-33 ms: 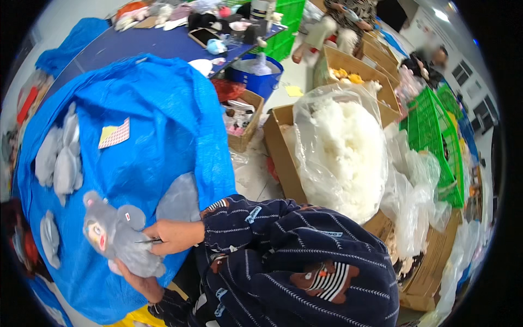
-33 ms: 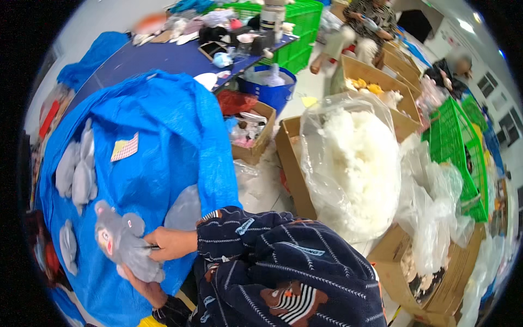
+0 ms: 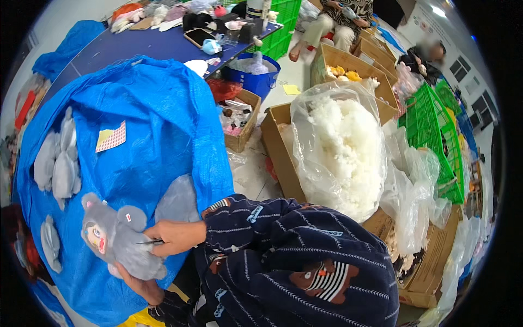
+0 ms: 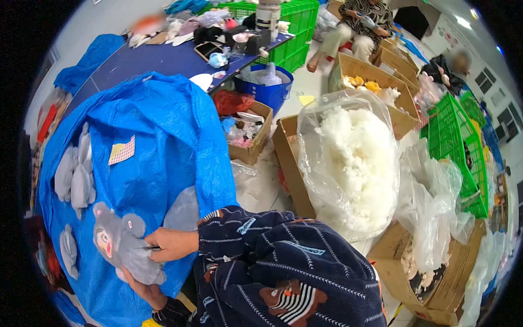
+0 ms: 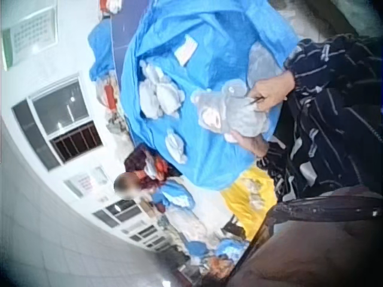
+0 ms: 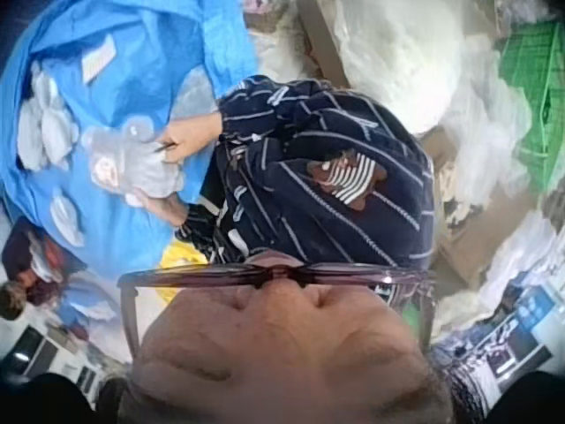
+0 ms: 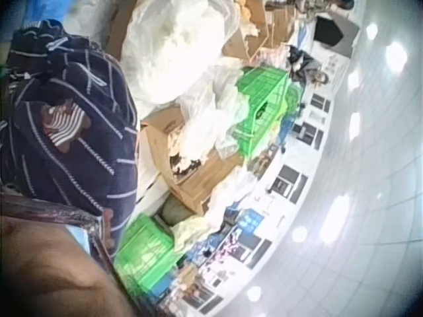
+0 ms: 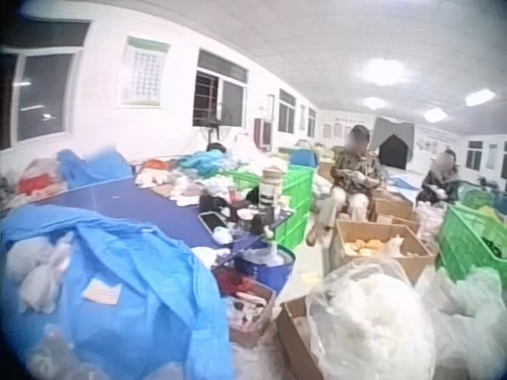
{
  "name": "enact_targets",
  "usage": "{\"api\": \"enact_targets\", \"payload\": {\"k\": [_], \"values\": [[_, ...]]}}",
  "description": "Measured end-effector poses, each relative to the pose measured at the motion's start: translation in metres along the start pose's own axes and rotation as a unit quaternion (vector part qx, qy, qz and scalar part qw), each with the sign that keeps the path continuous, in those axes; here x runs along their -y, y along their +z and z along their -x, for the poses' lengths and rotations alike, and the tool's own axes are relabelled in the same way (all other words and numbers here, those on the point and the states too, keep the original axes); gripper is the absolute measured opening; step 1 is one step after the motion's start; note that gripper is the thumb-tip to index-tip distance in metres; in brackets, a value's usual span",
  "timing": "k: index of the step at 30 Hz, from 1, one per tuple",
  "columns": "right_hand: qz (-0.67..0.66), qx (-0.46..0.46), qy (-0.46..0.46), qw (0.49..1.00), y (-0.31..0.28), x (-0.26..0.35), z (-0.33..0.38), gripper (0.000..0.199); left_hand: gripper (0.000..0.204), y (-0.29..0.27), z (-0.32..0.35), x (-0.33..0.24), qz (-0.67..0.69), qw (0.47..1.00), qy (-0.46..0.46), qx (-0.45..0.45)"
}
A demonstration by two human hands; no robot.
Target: The person uses small scissors to trim loose threads and edges on gray stuffed bear toys. They handle each toy one at a time, rotate it to access different sides, and place the trimmed toys onto a blue tarp. The process is repeated for multiple toys.
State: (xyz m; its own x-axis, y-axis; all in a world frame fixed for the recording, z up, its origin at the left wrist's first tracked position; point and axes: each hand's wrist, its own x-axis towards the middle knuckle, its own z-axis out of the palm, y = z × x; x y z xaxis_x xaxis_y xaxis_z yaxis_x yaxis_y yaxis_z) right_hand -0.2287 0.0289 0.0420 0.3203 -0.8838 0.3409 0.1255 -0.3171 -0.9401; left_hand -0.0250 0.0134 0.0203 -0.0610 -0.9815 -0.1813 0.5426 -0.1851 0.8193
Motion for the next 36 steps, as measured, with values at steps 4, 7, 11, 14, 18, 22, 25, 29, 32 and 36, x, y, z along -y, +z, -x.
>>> {"api": "enact_targets", "payload": {"k": [4,7,11,14,18,22,25,29,32,36], "values": [[-0.061,-0.080,0.018,0.995,-0.034,0.011,0.028,0.027,0.054,0.008,0.003,0.018,-0.048,0.999,-0.005,0.016],[0.069,-0.204,0.019,0.976,-0.085,0.043,0.066,0.029,0.045,0.007,-0.006,0.017,-0.293,0.899,0.029,0.325],[0.000,-0.519,0.062,0.852,-0.142,0.083,0.116,0.030,0.039,-0.004,-0.034,0.030,-0.525,0.834,0.104,0.133],[-0.039,-0.524,0.030,0.850,-0.161,0.107,0.143,0.025,0.043,-0.040,-0.057,0.047,-0.605,0.777,0.049,0.166],[0.021,-0.547,0.132,0.826,-0.169,0.125,0.164,0.018,0.049,-0.031,-0.051,0.069,-0.566,0.795,-0.112,0.186],[0.012,-0.648,0.018,0.762,-0.209,0.140,0.191,0.017,0.056,-0.010,-0.046,0.084,-0.530,0.810,-0.154,0.199],[0.105,-0.718,-0.165,0.668,-0.281,0.152,0.216,0.018,0.053,0.003,-0.037,0.079,-0.527,0.824,-0.163,0.131],[0.266,-0.751,-0.139,0.589,-0.318,0.212,0.233,0.034,0.049,0.004,-0.041,0.092,-0.443,0.870,-0.183,0.114],[0.408,-0.588,-0.198,0.670,-0.312,0.165,0.173,0.035,0.042,0.005,-0.030,0.081,-0.330,0.926,-0.171,0.067],[0.259,-0.428,-0.105,0.860,-0.217,0.080,0.108,0.017,0.030,-0.030,-0.042,0.095,-0.207,0.947,-0.237,0.070]]}}
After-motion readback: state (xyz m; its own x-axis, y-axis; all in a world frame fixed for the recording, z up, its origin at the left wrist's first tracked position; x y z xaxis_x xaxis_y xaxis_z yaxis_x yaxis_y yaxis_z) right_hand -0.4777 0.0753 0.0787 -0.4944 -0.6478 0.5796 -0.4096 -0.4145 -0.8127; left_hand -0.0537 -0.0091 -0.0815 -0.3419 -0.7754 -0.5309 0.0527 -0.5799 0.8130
